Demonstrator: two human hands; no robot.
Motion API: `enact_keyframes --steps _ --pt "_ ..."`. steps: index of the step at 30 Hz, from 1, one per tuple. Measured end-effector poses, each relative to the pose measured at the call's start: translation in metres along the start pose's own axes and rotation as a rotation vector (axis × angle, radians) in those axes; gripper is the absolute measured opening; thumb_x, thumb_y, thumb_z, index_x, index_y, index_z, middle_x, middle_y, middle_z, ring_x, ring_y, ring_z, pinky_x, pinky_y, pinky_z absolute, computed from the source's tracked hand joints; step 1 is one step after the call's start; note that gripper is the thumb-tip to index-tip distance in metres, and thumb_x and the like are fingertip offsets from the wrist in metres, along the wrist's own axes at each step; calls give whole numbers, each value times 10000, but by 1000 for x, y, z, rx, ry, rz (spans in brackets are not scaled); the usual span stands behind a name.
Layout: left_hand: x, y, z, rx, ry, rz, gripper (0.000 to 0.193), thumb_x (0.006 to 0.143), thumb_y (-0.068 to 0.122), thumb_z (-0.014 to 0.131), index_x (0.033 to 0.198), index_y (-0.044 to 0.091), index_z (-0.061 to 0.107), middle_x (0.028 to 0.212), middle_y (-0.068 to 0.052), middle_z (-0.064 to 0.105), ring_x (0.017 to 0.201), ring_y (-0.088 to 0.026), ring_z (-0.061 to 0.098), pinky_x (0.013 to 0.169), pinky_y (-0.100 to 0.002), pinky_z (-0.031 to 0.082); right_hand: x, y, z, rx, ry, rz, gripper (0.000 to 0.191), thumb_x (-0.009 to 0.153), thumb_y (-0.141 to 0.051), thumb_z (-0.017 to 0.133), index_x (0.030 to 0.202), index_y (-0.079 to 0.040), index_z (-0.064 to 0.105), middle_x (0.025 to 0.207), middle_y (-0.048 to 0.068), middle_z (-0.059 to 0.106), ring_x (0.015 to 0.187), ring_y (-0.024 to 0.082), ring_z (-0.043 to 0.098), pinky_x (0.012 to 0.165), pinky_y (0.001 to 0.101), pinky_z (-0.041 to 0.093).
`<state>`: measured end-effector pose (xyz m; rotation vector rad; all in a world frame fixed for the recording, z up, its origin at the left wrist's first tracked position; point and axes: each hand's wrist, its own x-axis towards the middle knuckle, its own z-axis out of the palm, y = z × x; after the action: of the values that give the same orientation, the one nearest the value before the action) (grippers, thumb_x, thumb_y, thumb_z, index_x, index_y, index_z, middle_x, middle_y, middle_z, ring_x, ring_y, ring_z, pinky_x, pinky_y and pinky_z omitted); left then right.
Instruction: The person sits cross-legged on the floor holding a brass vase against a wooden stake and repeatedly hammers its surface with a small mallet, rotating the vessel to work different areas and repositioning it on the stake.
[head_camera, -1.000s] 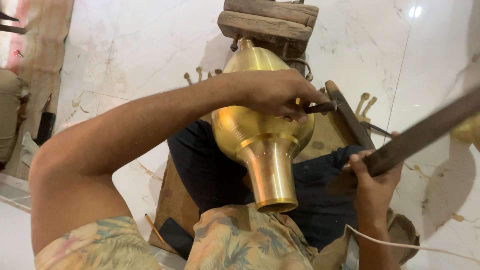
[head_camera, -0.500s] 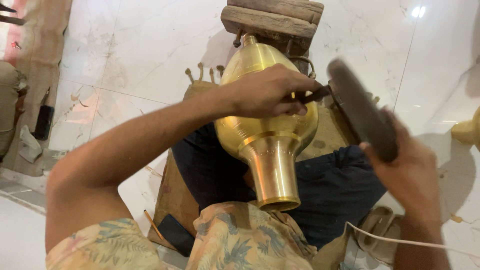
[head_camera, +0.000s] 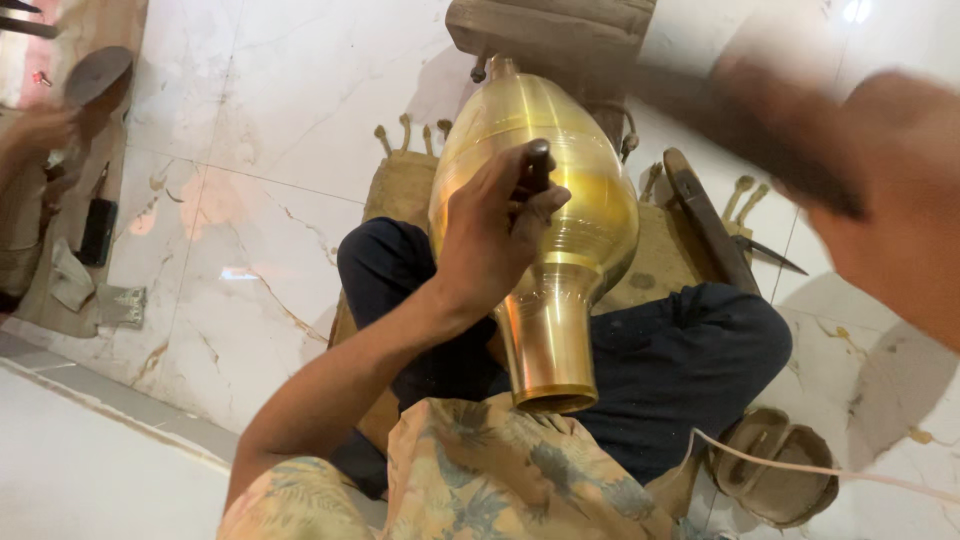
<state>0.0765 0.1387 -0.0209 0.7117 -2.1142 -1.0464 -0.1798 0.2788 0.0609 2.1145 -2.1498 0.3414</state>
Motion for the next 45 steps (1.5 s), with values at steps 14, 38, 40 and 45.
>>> enact_keyframes --steps 14,38,40,45 --pt "-3 -4 12 32 80 -53 309 1025 133 743 1245 7 567 1009 -101 694 907 -166 771 769 -309 625 3 7 10 161 10 5 664 877 -52 812 1497 -42 575 937 210 669 802 300 690 678 407 550" --pt "108 -4 18 127 -1170 414 369 875 116 783 1230 42 714 864 -111 761 725 -243 722 667 -417 558 -161 -99 184 739 485 833 539 1015 -43 844 1406 -12 474 1076 214 695 997 287 697 916 390 573" --pt "109 -4 18 137 -1222 339 246 954 107 696 1197 77 724 884 -77 772 743 -238 732 681 -414 581 -159 -104 175 731 482 834 562 1006 -68 840 1401 -4 446 1068 226 700 989 301 709 899 397 573" --pt "87 -10 1 6 -666 267 406 1033 150 648 1402 50 508 1108 -91 742 964 -216 774 872 -387 654 -142 -85 142 647 7 971 750 859 -202 840 1482 -50 453 987 232 741 864 347 750 769 465 589"
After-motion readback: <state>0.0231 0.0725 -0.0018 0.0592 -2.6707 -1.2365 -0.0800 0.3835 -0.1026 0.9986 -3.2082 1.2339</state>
